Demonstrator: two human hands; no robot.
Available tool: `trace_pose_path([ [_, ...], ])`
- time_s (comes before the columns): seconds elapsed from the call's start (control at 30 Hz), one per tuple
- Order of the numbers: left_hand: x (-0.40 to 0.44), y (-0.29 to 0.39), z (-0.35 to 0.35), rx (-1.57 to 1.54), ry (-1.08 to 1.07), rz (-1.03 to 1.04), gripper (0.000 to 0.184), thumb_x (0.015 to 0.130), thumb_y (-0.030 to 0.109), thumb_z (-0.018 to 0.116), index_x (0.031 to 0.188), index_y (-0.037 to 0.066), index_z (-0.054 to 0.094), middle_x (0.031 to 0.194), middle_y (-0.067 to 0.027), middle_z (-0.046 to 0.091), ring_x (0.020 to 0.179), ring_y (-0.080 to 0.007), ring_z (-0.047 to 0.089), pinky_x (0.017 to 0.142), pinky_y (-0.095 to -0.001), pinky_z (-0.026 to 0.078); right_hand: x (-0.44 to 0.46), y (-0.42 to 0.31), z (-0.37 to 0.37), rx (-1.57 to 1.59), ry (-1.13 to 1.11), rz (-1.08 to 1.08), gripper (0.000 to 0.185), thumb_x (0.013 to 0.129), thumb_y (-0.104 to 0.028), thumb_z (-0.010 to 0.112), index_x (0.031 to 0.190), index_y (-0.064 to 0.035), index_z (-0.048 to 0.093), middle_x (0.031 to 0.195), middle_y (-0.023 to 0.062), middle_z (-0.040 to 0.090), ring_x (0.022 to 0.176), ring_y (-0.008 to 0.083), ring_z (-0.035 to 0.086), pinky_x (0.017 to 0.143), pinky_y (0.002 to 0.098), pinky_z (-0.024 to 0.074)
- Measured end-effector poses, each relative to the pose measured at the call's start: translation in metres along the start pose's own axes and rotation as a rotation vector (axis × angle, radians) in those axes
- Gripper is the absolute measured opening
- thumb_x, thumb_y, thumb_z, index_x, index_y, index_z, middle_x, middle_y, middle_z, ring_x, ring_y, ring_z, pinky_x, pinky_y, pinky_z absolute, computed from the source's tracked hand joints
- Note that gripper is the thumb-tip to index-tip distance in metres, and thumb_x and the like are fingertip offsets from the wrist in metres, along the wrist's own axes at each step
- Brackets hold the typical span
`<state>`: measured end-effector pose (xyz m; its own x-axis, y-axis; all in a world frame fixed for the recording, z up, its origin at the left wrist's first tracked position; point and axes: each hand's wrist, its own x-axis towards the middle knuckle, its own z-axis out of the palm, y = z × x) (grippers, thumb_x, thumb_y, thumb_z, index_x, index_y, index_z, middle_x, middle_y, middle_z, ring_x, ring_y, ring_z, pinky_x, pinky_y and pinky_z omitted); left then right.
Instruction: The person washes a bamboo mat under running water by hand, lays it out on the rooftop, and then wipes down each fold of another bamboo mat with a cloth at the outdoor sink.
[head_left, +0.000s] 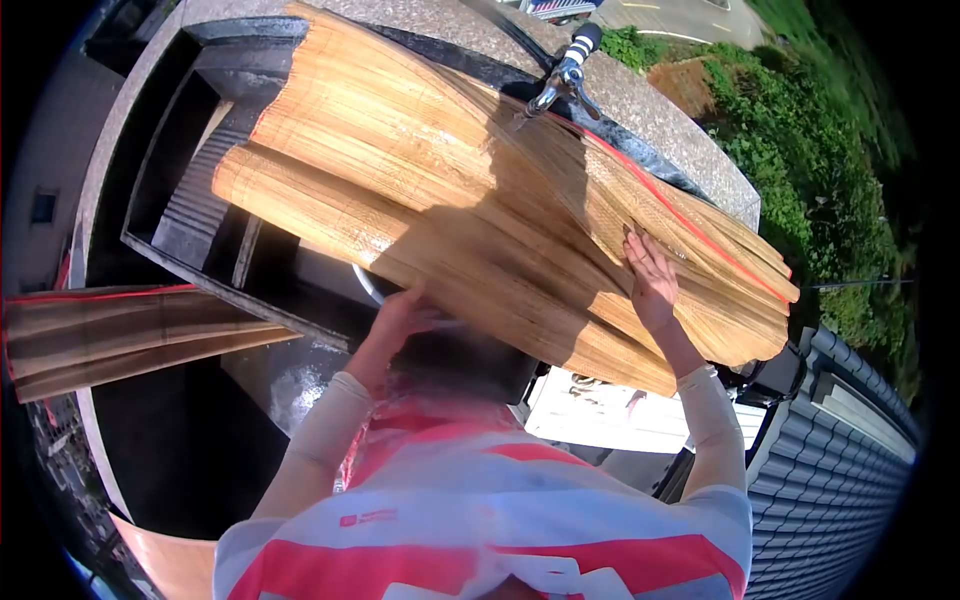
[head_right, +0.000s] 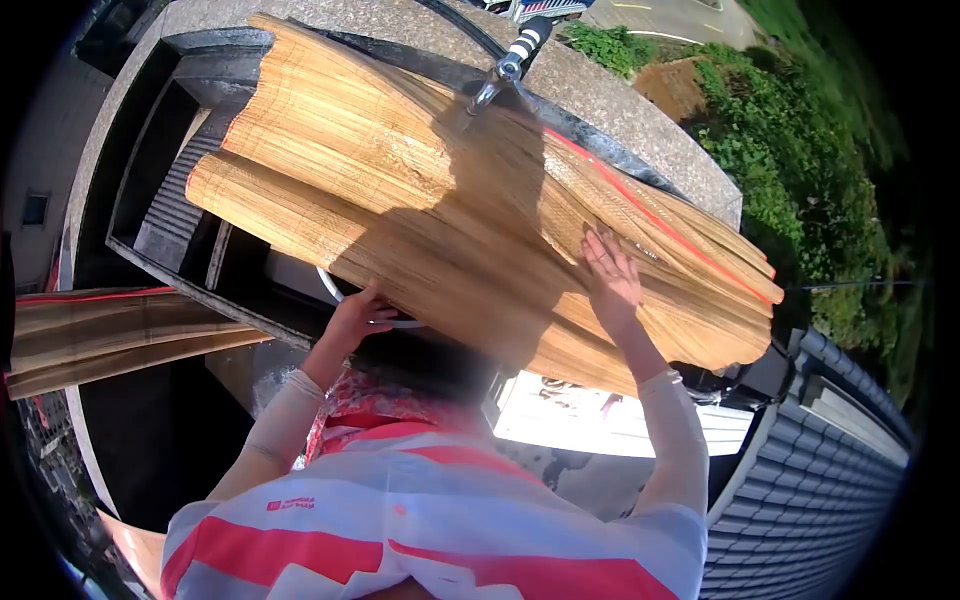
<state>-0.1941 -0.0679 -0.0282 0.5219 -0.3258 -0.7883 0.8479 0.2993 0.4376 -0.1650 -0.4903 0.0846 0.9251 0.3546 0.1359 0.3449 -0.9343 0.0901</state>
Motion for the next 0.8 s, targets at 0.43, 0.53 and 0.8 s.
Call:
trace_pose_path([
  [0.43, 0.107, 0.001, 0.028, -0.612, -0.305, 0.177, 0.062, 0.082, 0.039, 0.065, 0.132, 0.008, 0.046, 0.133, -0.0115, 0.05, 0.125, -0.0291, 0.044, 0.107, -0.0472, 0.035, -0.03, -0.076, -0.016, 0.719, -0.545, 0.202, 0.035, 0.073, -0.034, 0.075, 0.098, -0.0099, 0.07, 0.092, 0.0116, 0.067, 0.084, 0.0317, 0.063, 0.074, 0.0383, 0.0508],
  [0.53, 0.136, -0.008, 0.012, -0.56, -0.286, 0.167, 0.058, 0.086, 0.036, 0.062, 0.132, 0.007, 0.044, 0.132, -0.0116, 0.051, 0.121, -0.028, 0.048, 0.103, -0.0448, 0.04, 0.043, -0.068, 0.005, 0.426, 0.095, 0.163, 0.038, 0.072, -0.027, 0.076, 0.103, -0.0053, 0.067, 0.102, 0.0125, 0.066, 0.091, 0.0299, 0.062, 0.079, 0.0375, 0.049],
  [0.8, 0.031, -0.009, -0.025, 0.233, 0.151, 0.065, 0.043, 0.088, 0.038, 0.061, 0.116, 0.007, 0.055, 0.105, -0.006, 0.065, 0.087, -0.0177, 0.064, 0.071, -0.0345, 0.052, 0.126, -0.087, 0.092, 0.381, -0.367, 0.266, 0.082, 0.067, -0.044, 0.076, 0.137, -0.0155, 0.043, 0.121, 0.0118, 0.052, 0.113, 0.0326, 0.051, 0.088, 0.0406, 0.0444],
])
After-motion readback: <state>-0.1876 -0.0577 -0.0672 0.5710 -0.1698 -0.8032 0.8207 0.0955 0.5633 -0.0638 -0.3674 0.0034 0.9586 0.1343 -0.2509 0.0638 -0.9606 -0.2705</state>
